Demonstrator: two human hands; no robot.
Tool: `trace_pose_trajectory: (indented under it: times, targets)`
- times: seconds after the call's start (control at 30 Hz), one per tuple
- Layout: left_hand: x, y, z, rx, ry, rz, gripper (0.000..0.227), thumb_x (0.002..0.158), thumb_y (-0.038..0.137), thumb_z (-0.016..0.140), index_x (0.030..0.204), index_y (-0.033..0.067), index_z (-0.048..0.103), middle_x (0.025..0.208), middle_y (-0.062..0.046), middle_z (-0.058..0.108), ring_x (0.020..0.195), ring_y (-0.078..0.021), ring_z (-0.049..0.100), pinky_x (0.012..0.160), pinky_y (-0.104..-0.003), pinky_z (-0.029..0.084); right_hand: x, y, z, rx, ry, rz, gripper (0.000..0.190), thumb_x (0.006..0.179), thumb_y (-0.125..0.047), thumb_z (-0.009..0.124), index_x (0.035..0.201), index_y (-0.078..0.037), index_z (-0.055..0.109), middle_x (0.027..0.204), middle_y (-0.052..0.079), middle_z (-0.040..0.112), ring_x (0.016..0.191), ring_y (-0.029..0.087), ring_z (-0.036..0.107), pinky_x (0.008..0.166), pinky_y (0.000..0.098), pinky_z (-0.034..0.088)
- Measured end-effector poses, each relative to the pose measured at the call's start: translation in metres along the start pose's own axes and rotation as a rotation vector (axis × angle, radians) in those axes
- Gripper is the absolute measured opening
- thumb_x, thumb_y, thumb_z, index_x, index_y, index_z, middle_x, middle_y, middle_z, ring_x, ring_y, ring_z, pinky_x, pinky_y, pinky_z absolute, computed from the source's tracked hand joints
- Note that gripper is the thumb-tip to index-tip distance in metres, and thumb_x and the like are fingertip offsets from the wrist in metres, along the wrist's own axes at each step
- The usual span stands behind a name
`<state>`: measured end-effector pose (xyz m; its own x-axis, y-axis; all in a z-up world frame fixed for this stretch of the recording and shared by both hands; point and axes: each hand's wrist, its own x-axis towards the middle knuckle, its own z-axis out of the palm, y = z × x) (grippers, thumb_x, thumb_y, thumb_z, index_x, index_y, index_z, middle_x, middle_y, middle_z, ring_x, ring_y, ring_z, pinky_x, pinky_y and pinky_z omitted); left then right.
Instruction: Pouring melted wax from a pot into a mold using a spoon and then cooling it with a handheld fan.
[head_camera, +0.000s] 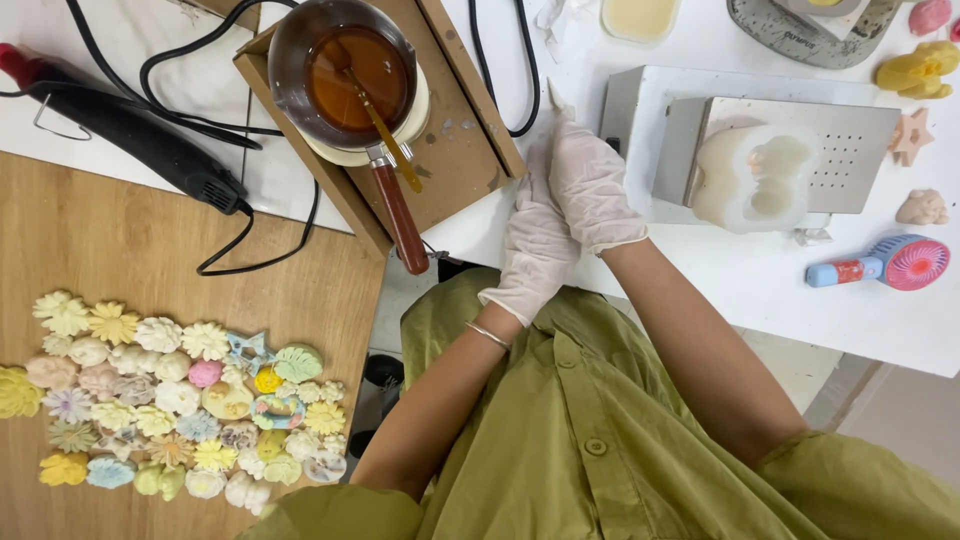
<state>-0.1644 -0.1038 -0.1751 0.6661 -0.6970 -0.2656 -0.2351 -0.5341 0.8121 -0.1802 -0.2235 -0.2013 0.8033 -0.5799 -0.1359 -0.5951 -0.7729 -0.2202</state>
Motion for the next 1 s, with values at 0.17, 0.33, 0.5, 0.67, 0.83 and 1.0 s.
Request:
trace_pose_trajectory:
  times: [0.17, 0.33, 0.5, 0.67, 0.83, 1.0]
  targets:
    - [0.0, -0.046, 0.046, 0.279, 0.014, 0.166, 0.084, 0.088, 0.028, 0.067, 0.154, -0.001, 0.024, 0.157, -0.022, 0.038, 0.135, -0.0387, 0.042, 0.11, -0.044, 0.039, -0.01, -0.001, -0.011, -0.002, -0.109, -0.038, 0.017, 0.105, -0.012, 0.055, 0.104, 0.001, 0.065, 0.077, 0.019, 0.069, 0.07, 0.037, 0.067, 0.06, 0.0467, 0.054]
    - [0.001, -0.043, 0.032, 0.555, -0.011, 0.245, 0.07, 0.091, 0.035, 0.067, 0.147, 0.0053, 0.038, 0.148, -0.017, 0.043, 0.136, -0.0368, 0.041, 0.117, -0.048, 0.033, -0.027, 0.0, -0.013, 0.064, -0.22, -0.012, 0.018, 0.104, -0.012, 0.055, 0.107, 0.003, 0.065, 0.078, 0.023, 0.069, 0.071, 0.04, 0.068, 0.061, 0.0488, 0.054]
    - [0.007, -0.037, 0.026, 0.47, -0.033, 0.146, 0.065, 0.083, 0.038, 0.07, 0.135, 0.0075, 0.048, 0.134, -0.016, 0.05, 0.125, -0.0342, 0.045, 0.103, -0.048, 0.038, -0.049, -0.026, -0.039, 0.309, -0.098, 0.243, 0.021, 0.1, -0.01, 0.057, 0.114, 0.001, 0.067, 0.087, 0.027, 0.069, 0.083, 0.045, 0.068, 0.069, 0.0509, 0.054]
    - [0.006, -0.029, 0.015, 0.495, -0.015, 0.133, 0.058, 0.082, 0.036, 0.073, 0.128, 0.0104, 0.049, 0.144, -0.015, 0.044, 0.132, -0.0331, 0.043, 0.106, -0.048, 0.039, -0.058, -0.026, -0.029, 0.415, -0.055, 0.415, 0.027, 0.099, -0.014, 0.059, 0.119, 0.0, 0.068, 0.095, 0.028, 0.07, 0.09, 0.044, 0.068, 0.079, 0.0475, 0.054]
    - [0.009, -0.027, -0.001, 0.509, 0.032, 0.199, 0.061, 0.08, 0.036, 0.075, 0.127, 0.0088, 0.048, 0.164, -0.018, 0.029, 0.14, -0.0329, 0.039, 0.11, -0.048, 0.038, -0.05, -0.028, -0.019, 0.449, -0.087, 0.443, 0.026, 0.098, -0.016, 0.061, 0.118, -0.003, 0.071, 0.101, 0.026, 0.071, 0.094, 0.042, 0.069, 0.083, 0.0439, 0.054]
    - [0.009, -0.026, -0.004, 0.47, 0.028, 0.212, 0.073, 0.077, 0.038, 0.076, 0.137, 0.009, 0.046, 0.164, -0.015, 0.026, 0.141, -0.0317, 0.038, 0.112, -0.05, 0.037, -0.045, -0.029, -0.02, 0.53, -0.119, 0.484, 0.025, 0.099, -0.017, 0.06, 0.118, -0.004, 0.071, 0.1, 0.024, 0.072, 0.092, 0.039, 0.07, 0.082, 0.0408, 0.054]
